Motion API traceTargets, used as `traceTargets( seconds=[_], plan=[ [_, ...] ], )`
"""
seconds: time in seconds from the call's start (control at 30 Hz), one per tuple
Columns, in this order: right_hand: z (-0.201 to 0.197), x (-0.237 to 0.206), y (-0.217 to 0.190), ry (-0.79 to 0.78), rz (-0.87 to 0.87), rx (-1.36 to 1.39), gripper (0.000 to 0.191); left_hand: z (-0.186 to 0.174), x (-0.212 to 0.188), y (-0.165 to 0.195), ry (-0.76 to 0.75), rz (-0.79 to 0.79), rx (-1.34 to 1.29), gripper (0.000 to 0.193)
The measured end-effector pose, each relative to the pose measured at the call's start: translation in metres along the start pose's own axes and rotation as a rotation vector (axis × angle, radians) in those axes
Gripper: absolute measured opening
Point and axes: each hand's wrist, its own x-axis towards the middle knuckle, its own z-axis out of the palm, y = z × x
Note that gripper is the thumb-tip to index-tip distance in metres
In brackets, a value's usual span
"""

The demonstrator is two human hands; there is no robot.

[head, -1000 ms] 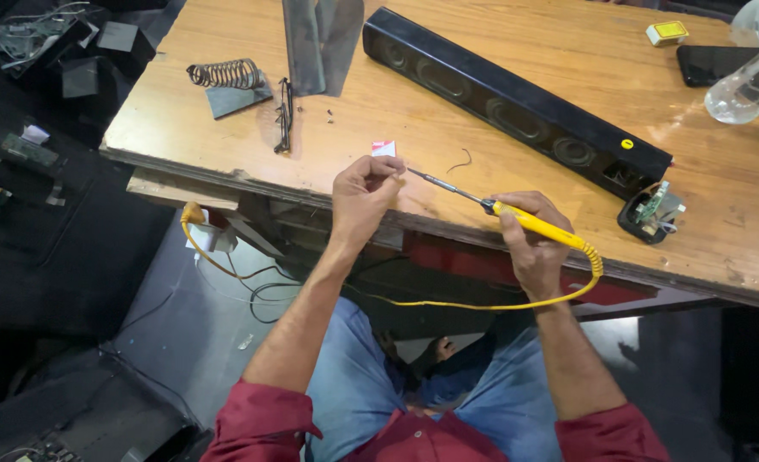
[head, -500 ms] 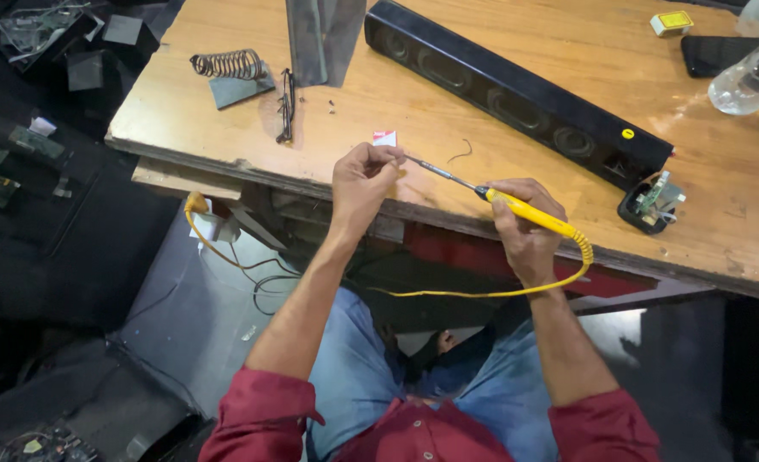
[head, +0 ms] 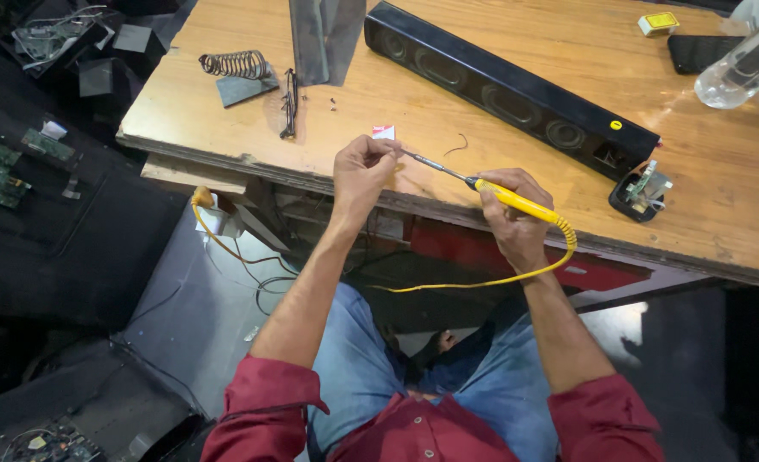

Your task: The person sits at a workbench and uses a soldering iron to heat and solder wires and small components. They handle a cylindrical component, a small white box, and wires, applying solder to connections while seated.

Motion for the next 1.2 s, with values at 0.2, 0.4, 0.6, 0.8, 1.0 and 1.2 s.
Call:
traceTargets(
  seconds=[0.2,0.4,0.6,0.8,1.0,1.2],
  plan=[
    [-0.0002,-0.0002,0.0020,-0.032,-0.080,0.022,0.013,-0.0003,0.0002,0.0000,-0.007,-0.008,-0.022,0.005],
    [-0.0015,0.0008,0.0015,-0.020,-0.046,-0.004,0.013,-0.0005,0.0018,-0.0017,-0.009,-0.006,-0.043,0.005],
    [-0.0015,0.0011,0.0013,-0.022,-0.076,0.001,0.013,-0.0008,0.0029,0.0006,-0.009,-0.010,-0.005,0.006],
    [-0.0014,0.0019,0.0001,-0.015,-0.035,0.000,0.012,0.0001,0.0064,-0.0046,-0.014,0.004,-0.053,0.006],
    [-0.0021,0.0025,-0.0001,-0.020,-0.075,0.018,0.012,-0.0002,0.0085,-0.0063,-0.014,0.014,-0.043,0.005],
    [-0.0018,0.0024,0.0029,-0.024,-0.091,0.002,0.011,0.0005,0.0085,-0.0028,-0.016,0.003,-0.081,0.004]
  ],
)
